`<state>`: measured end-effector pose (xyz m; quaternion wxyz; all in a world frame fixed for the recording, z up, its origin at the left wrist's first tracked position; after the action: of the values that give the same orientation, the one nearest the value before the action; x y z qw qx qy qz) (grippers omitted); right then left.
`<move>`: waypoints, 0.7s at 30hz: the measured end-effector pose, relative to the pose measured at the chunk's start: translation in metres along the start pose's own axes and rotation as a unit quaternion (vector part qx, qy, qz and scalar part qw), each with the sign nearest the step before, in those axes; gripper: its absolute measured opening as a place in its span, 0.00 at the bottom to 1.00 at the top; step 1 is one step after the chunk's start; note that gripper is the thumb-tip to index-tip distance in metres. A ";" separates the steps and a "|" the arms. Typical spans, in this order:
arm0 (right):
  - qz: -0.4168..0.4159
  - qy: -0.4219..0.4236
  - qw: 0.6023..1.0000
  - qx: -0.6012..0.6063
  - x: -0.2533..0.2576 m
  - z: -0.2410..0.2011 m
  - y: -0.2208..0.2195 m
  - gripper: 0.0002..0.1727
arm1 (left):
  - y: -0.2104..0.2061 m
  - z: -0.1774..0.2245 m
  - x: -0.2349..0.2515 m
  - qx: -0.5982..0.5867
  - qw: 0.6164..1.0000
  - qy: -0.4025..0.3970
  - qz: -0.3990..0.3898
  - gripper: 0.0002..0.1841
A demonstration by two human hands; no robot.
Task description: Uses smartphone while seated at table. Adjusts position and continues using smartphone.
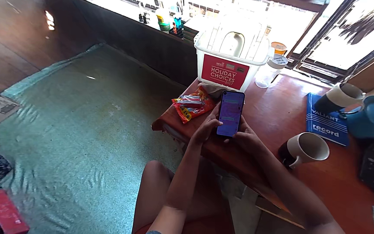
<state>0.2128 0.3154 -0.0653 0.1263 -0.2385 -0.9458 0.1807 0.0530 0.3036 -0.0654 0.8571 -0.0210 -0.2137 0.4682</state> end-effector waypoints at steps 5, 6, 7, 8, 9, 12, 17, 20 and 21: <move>0.004 0.001 1.000 -0.002 0.000 0.000 0.001 0.43 | -0.001 0.000 0.001 -0.007 1.000 0.005 0.012 0.47; 0.003 0.004 1.000 0.001 0.000 0.001 0.002 0.42 | -0.001 0.000 0.001 -0.009 1.000 0.004 0.012 0.47; 0.004 0.004 1.000 0.003 0.000 0.001 0.002 0.42 | -0.001 -0.001 0.001 -0.010 1.000 0.003 0.016 0.47; 0.006 0.001 1.000 0.003 0.000 0.001 0.002 0.42 | -0.001 -0.001 0.001 -0.012 1.000 0.002 0.019 0.46; 0.010 -0.002 1.000 0.004 0.000 0.002 0.002 0.42 | -0.001 -0.001 0.001 -0.014 1.000 0.002 0.022 0.46; 0.014 -0.004 1.000 -0.003 0.000 0.001 0.002 0.42 | -0.001 -0.001 0.000 -0.011 1.000 0.004 0.027 0.45; 0.020 -0.006 1.000 -0.013 -0.001 0.000 0.000 0.42 | -0.001 -0.002 0.000 -0.003 1.000 0.001 0.029 0.45; 0.024 -0.010 0.999 -0.019 -0.001 -0.001 -0.001 0.41 | -0.002 0.000 0.000 -0.006 1.000 0.004 0.031 0.44; 0.023 -0.010 1.000 -0.016 0.000 0.000 0.000 0.41 | -0.002 0.000 -0.001 -0.007 0.999 0.002 0.031 0.44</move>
<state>0.2130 0.3153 -0.0653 0.1088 -0.2602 -0.9442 0.1703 0.0541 0.3023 -0.0654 0.8423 -0.0348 -0.2147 0.4932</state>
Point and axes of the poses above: each hand's wrist, its own x-axis towards the middle knuckle, its own y-axis out of the back of the hand, z = x × y, the point moved 4 cm from there along x, towards the middle knuckle, and after that the axes turned 15 degrees about -z, right-handed, at the moved point
